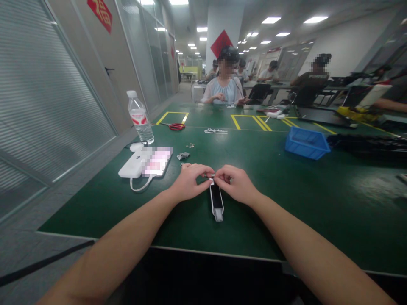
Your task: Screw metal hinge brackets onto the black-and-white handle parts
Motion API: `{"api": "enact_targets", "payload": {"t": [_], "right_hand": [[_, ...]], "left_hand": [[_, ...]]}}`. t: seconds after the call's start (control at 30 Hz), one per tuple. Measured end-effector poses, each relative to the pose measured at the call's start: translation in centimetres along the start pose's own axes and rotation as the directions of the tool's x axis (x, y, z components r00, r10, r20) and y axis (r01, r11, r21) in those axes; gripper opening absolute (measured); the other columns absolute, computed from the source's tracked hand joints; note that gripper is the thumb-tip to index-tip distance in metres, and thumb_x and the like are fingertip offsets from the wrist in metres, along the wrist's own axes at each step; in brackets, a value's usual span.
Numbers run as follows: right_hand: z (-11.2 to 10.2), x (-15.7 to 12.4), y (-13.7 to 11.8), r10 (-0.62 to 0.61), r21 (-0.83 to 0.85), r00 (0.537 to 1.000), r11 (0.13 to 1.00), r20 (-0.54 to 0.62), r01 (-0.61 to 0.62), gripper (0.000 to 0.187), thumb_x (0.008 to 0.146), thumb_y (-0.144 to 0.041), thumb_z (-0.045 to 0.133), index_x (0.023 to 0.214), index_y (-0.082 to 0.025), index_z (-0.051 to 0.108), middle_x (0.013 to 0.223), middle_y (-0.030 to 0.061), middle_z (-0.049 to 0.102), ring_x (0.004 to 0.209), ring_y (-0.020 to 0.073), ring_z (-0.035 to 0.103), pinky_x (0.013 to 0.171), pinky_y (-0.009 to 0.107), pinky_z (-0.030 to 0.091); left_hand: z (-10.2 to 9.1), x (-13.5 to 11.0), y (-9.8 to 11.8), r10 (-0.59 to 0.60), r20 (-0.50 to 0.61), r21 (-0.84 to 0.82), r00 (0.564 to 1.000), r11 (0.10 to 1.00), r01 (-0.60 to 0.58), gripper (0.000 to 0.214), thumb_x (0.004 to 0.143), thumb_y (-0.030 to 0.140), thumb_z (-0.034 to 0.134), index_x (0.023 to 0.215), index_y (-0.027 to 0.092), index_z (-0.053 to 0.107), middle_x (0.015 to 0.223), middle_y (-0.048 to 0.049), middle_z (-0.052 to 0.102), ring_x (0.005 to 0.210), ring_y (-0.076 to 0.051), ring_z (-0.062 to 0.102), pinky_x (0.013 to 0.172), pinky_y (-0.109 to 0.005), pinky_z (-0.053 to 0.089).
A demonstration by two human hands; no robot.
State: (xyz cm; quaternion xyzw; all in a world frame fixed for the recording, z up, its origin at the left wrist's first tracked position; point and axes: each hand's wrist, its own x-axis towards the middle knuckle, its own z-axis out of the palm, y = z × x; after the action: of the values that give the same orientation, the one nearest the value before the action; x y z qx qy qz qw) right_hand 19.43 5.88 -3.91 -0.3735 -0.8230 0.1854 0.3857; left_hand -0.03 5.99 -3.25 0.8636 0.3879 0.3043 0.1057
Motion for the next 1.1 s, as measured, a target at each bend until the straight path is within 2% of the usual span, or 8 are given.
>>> {"api": "enact_targets", "payload": {"t": [0.13, 0.3, 0.47, 0.67, 0.83, 1.0, 1.1], "right_hand": [[-0.1, 0.1, 0.0, 0.056, 0.065, 0.998, 0.996, -0.038, -0.053, 0.01, 0.082, -0.022, 0.057, 0.075, -0.017, 0.063, 0.065, -0.0009, 0.051, 0.057, 0.0102, 0.045, 0.056, 0.024, 0.038], [0.0, 0.0, -0.1, 0.064, 0.101, 0.998, 0.993, -0.024, -0.062, 0.011, 0.081, -0.025, 0.058, 0.076, -0.017, 0.063, 0.065, -0.001, 0.051, 0.058, 0.0102, 0.045, 0.055, 0.024, 0.039], [-0.1, -0.1, -0.2, 0.024, 0.076, 1.0, 0.997, -0.013, -0.023, 0.009, 0.081, -0.022, 0.058, 0.075, -0.017, 0.062, 0.065, -0.0012, 0.051, 0.057, 0.0097, 0.045, 0.055, 0.024, 0.039], [-0.2, -0.1, 0.0, -0.048, 0.003, 0.999, 0.999, -0.014, 0.048, 0.008, 0.08, -0.022, 0.06, 0.085, -0.017, 0.066, 0.066, -0.0013, 0.052, 0.055, 0.0092, 0.045, 0.055, 0.024, 0.039], [-0.3, -0.1, 0.1, -0.086, -0.011, 0.996, 0.996, -0.006, 0.086, 0.008, 0.082, -0.021, 0.059, 0.08, -0.017, 0.065, 0.066, -0.0005, 0.054, 0.056, 0.0093, 0.046, 0.055, 0.023, 0.038], [-1.2, 0.1, 0.7, -0.01, -0.059, 0.999, 0.998, -0.053, 0.007, 0.009, 0.081, -0.021, 0.057, 0.076, -0.017, 0.064, 0.066, -0.0001, 0.054, 0.057, 0.0103, 0.047, 0.056, 0.024, 0.039], [-1.7, 0.2, 1.5, 0.049, -0.099, 0.996, 0.993, -0.081, -0.057, 0.009, 0.08, -0.021, 0.058, 0.076, -0.017, 0.064, 0.066, 0.0003, 0.056, 0.057, 0.0107, 0.048, 0.056, 0.024, 0.039]], "left_hand": [[-0.1, 0.1, 0.0, -0.01, 0.026, 0.031, 1.0, 0.999, 0.009, 0.015, 0.085, 0.031, 0.055, 0.093, 0.022, 0.064, 0.092, -0.0012, 0.07, 0.088, -0.019, 0.061, 0.083, -0.036, 0.031], [-0.2, 0.1, 0.0, -0.025, 0.013, 0.048, 1.0, 0.999, 0.024, 0.015, 0.086, 0.031, 0.053, 0.087, 0.021, 0.065, 0.089, -0.0003, 0.071, 0.086, -0.017, 0.061, 0.083, -0.036, 0.03], [-0.3, 0.1, 0.2, -0.052, 0.02, 0.054, 0.998, 0.997, 0.051, 0.014, 0.085, 0.03, 0.053, 0.084, 0.02, 0.064, 0.087, -0.0003, 0.071, 0.085, -0.017, 0.06, 0.084, -0.036, 0.029], [-0.2, 0.0, 0.1, -0.027, 0.04, 0.065, 0.999, 0.998, 0.024, 0.012, 0.083, 0.027, 0.053, 0.083, 0.02, 0.063, 0.083, 0.0011, 0.068, 0.083, -0.016, 0.06, 0.083, -0.036, 0.027], [-0.2, 0.0, 0.1, 0.003, 0.062, 0.082, 0.998, 0.997, -0.008, 0.013, 0.084, 0.027, 0.052, 0.085, 0.02, 0.062, 0.084, 0.0008, 0.068, 0.085, -0.017, 0.059, 0.084, -0.036, 0.027], [-0.6, 0.1, 0.0, 0.007, 0.057, 0.109, 0.998, 0.994, -0.013, 0.014, 0.086, 0.029, 0.051, 0.092, 0.021, 0.062, 0.094, -0.001, 0.068, 0.093, -0.018, 0.059, 0.089, -0.038, 0.03], [-0.7, 0.1, -0.4, -0.037, 0.048, 0.119, 0.998, 0.992, 0.031, 0.018, 0.086, 0.029, 0.052, 0.101, 0.022, 0.06, 0.106, -0.0036, 0.065, 0.103, -0.02, 0.057, 0.092, -0.039, 0.034]]}}
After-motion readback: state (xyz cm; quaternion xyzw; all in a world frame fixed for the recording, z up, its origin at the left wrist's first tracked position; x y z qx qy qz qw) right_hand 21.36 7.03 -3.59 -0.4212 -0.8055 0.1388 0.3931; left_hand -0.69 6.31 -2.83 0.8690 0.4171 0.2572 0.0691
